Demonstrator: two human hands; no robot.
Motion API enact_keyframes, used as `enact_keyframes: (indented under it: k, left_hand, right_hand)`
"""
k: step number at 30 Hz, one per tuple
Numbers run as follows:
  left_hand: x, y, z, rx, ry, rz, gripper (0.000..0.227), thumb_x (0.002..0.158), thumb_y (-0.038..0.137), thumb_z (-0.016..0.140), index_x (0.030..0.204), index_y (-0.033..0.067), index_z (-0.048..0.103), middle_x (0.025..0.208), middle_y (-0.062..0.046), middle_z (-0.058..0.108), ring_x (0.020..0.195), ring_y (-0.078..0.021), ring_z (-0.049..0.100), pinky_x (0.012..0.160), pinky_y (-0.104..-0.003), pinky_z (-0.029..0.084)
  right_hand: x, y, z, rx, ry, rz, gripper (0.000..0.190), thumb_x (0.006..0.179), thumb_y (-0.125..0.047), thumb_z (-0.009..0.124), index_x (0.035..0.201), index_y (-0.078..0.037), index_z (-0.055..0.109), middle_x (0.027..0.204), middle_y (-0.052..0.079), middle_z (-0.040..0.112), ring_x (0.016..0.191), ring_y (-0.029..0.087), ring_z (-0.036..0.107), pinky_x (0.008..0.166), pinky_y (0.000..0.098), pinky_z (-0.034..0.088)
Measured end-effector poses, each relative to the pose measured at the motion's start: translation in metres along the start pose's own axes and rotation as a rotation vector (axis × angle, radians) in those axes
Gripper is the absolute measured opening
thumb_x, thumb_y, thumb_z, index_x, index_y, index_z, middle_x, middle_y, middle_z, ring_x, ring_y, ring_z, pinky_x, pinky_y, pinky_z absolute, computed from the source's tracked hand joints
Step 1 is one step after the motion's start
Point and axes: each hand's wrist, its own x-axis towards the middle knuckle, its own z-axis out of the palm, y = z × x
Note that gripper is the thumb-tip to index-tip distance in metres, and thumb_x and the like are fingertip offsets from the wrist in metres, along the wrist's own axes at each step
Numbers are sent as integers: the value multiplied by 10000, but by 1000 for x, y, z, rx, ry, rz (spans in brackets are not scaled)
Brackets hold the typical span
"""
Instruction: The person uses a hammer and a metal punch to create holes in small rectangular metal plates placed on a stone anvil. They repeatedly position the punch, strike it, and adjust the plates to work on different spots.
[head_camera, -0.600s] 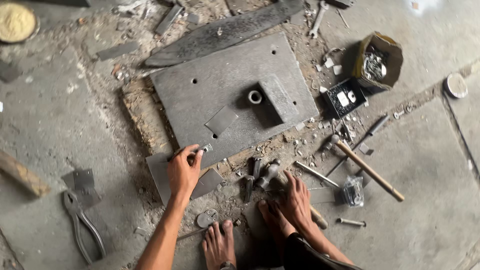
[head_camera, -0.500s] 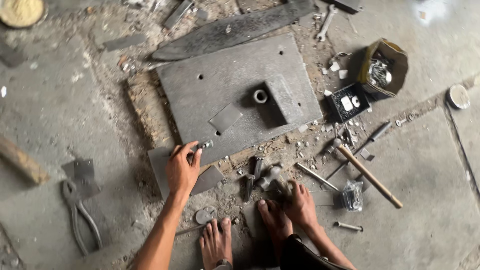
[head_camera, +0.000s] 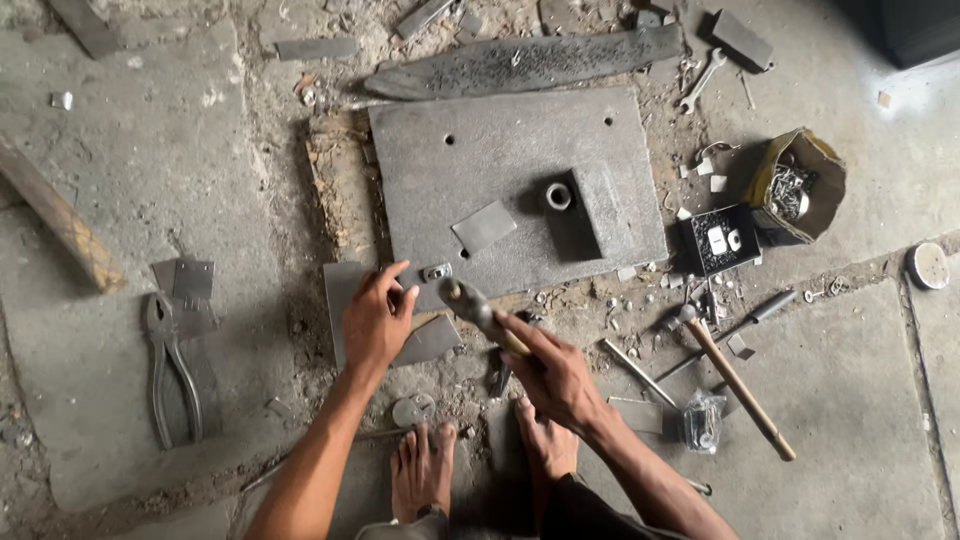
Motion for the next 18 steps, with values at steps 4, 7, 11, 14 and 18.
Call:
enact_keyframes:
  k: [4, 7, 11, 14, 18]
  left_hand:
    - [-2, -14, -4, 91, 70, 80, 368, 962, 221, 729, 1312, 127, 667, 985, -64, 706, 713, -176, 668, 582, -324, 534]
    - [0, -6, 6, 130, -31, -72, 356, 948, 238, 696, 1294, 155, 682, 1095, -89, 691, 603, -151, 651, 416, -258, 492]
    - [9, -7, 26, 257, -25, 151, 331, 929, 268, 696, 1231, 134, 701, 1118, -118, 650, 635, -143, 626, 370, -209, 489]
    - [15, -16, 41, 328, -35, 294, 245, 1008, 278, 679, 1183, 111, 712, 1038, -71, 631, 689, -125, 604, 433, -201, 511]
    - [28, -16, 45, 230, -95, 233, 174, 1029, 246, 654, 1094, 123, 757, 1023, -32, 661, 646, -100, 580, 449, -214, 504]
  right_hand:
    - [32, 1, 27, 8, 77, -66, 567, 1014, -138, 630, 1554, -214, 472, 988, 174, 732, 653, 164, 645, 529, 340, 538]
    - [50, 15, 35, -31, -13, 166, 565, 997, -157, 628, 1537, -236, 482, 904, 148, 739, 482, 144, 548, 427, 329, 466]
    - [35, 35, 26, 140, 67, 328, 558, 994, -191, 601, 1534, -244, 469, 836, 91, 723, 466, 96, 518, 386, 293, 441]
    - [10, 39, 13, 184, 128, 393, 561, 979, -206, 592, 1520, -215, 446, 837, 25, 735, 434, 81, 503, 352, 280, 431]
    - [0, 36, 4, 154, 145, 359, 574, 985, -201, 599, 1538, -180, 448, 746, 53, 718, 436, 74, 466, 365, 269, 394]
